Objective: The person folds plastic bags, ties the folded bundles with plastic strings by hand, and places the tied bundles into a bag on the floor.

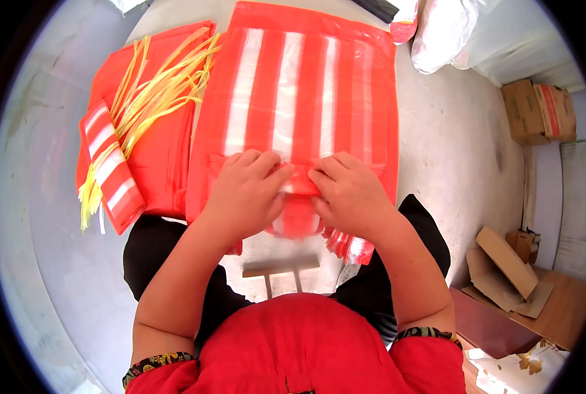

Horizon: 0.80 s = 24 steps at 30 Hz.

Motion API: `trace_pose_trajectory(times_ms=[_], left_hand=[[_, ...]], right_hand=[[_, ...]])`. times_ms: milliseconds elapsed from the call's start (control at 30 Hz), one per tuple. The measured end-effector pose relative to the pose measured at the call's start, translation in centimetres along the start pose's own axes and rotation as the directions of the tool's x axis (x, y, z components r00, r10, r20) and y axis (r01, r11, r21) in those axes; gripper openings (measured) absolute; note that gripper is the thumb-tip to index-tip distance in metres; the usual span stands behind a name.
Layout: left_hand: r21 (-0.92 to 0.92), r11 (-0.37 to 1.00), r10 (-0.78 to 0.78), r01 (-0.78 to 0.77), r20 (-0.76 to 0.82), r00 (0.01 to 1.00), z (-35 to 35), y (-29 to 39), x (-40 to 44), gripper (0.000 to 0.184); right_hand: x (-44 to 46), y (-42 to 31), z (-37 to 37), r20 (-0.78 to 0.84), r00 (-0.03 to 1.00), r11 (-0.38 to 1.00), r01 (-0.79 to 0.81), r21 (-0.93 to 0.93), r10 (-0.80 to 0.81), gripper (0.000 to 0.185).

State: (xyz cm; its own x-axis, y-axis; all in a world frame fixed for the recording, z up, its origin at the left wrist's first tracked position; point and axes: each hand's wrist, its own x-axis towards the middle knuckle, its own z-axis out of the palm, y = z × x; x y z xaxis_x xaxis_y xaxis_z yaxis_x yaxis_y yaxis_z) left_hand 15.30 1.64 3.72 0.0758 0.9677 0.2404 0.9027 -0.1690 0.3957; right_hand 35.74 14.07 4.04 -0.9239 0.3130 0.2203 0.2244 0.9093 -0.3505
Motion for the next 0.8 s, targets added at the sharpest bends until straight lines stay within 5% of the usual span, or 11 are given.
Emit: trace_pose_trajectory(times_ms=[433, 633, 767, 800], left_hand=[[-0.054, 0.994, -0.088, 0.091, 0.055, 0.995, -3.0, -1.6, -0.5, 0.048], [-0.061, 0.995, -0.083, 0.081, -0.037, 0.996, -3.2, -3.4, -1.7, 0.028], [-0.302, 0.822, -0.472, 0.483, 0.113, 0.874, -4.5, -2.0, -2.2, 0.012], [-0.347, 0.765, -0.526, 0.543, 0.149, 0.837, -4.5, -2.0, -2.2, 0.012]], right_hand=[[-0.3, 0.5, -0.7, -0.014, 0.993, 0.987, -0.117, 0.111, 0.119, 0.032], [-0.1, 1.2, -2.3, 0.136, 0.961, 0.923, -0.271, 0.272, 0.242, 0.021], [1.3, 1.3, -4.6, 0.448, 0.745, 0.617, -0.664, 0.423, 0.494, 0.015], [1.4, 1.7, -4.3, 0.420, 0.760, 0.626, -0.648, 0.435, 0.495, 0.017]])
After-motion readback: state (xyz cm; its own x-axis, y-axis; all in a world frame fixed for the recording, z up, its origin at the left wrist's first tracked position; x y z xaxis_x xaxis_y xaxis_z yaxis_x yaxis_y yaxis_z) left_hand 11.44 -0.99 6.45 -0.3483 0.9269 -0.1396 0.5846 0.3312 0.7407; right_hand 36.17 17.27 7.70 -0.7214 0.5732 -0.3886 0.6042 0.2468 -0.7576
